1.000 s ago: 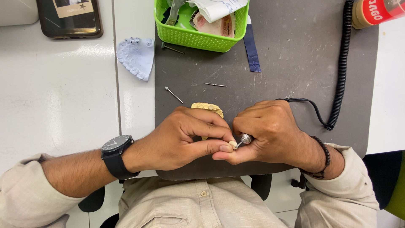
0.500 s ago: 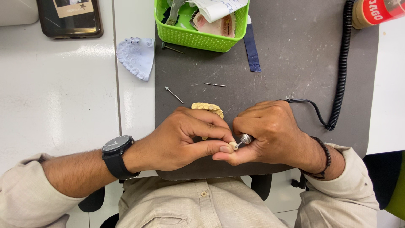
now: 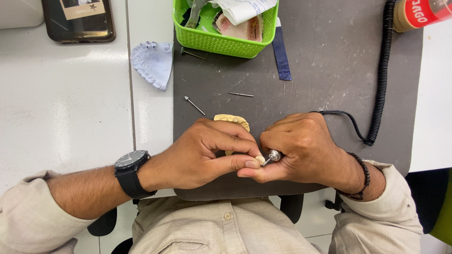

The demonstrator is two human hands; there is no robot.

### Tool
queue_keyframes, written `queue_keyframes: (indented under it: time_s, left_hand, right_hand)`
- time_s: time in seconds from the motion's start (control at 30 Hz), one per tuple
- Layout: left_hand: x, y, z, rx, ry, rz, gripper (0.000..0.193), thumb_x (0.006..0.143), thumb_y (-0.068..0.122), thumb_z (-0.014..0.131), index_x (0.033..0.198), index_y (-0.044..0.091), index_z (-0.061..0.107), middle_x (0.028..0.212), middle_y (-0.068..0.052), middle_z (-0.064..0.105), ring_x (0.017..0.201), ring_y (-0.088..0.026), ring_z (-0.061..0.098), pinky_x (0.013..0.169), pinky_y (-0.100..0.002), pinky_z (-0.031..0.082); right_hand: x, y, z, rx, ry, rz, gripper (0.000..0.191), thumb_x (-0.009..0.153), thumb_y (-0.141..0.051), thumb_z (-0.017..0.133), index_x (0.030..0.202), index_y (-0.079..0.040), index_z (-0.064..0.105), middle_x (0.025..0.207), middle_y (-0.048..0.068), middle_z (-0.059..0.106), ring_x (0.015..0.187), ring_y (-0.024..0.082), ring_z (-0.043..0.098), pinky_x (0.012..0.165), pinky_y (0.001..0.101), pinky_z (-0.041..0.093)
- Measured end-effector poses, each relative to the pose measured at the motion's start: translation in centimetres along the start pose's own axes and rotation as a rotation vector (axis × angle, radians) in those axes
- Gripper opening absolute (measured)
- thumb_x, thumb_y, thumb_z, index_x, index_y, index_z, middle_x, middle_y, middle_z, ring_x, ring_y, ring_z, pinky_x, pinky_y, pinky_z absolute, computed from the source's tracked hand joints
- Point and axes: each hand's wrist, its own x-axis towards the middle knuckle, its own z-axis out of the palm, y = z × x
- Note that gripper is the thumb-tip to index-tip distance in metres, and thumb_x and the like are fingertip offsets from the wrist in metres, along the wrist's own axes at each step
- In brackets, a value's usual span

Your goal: The person holds a yellow acrylic dental prosthesis arch on a bench mat and uses a handheld rotary grinding tool to grind and smooth its surface, repositioning the prosthesis and changing grip repeatedly while working over different areas with the burr.

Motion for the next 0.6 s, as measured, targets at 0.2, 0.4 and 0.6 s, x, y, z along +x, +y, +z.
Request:
queue_keyframes:
  time_s: [0.2,0.4,0.6]
  left_hand:
    - [0.1,0.1,-0.4,0.189,0.235,0.014,0.012,0.096,0.014,0.075,0.104,0.005,0.078,0.098,-0.003,0.077,0.082,-0.009,0.072,0.071,-0.023,0.058]
    - [0.6,-0.1,-1.2,0.178,0.37,-0.151,0.015,0.092,0.019,0.078,0.098,0.005,0.079,0.091,0.0,0.077,0.065,-0.004,0.058,0.054,-0.021,0.045]
    - [0.9,-0.5,-1.5,0.139,0.334,-0.115,0.017,0.095,0.021,0.076,0.1,0.006,0.079,0.09,0.002,0.076,0.063,0.0,0.052,0.052,-0.019,0.041]
  right_hand:
    - [-0.2,0.8,-0.6,0.023,0.068,0.01,0.038,0.078,-0.034,0.091,0.069,-0.01,0.063,0.053,0.001,0.056,0.045,0.016,0.057,0.046,0.0307,0.043]
    - [-0.3,1.6,-0.6,-0.004,0.248,0.056,0.026,0.083,-0.015,0.09,0.101,-0.008,0.072,0.067,0.003,0.064,0.056,0.014,0.062,0.053,0.0282,0.047]
    - [-0.1,2.1,0.0,-0.033,0.273,0.018,0.03,0.083,-0.014,0.089,0.108,-0.008,0.074,0.064,0.004,0.063,0.054,0.015,0.06,0.053,0.029,0.046]
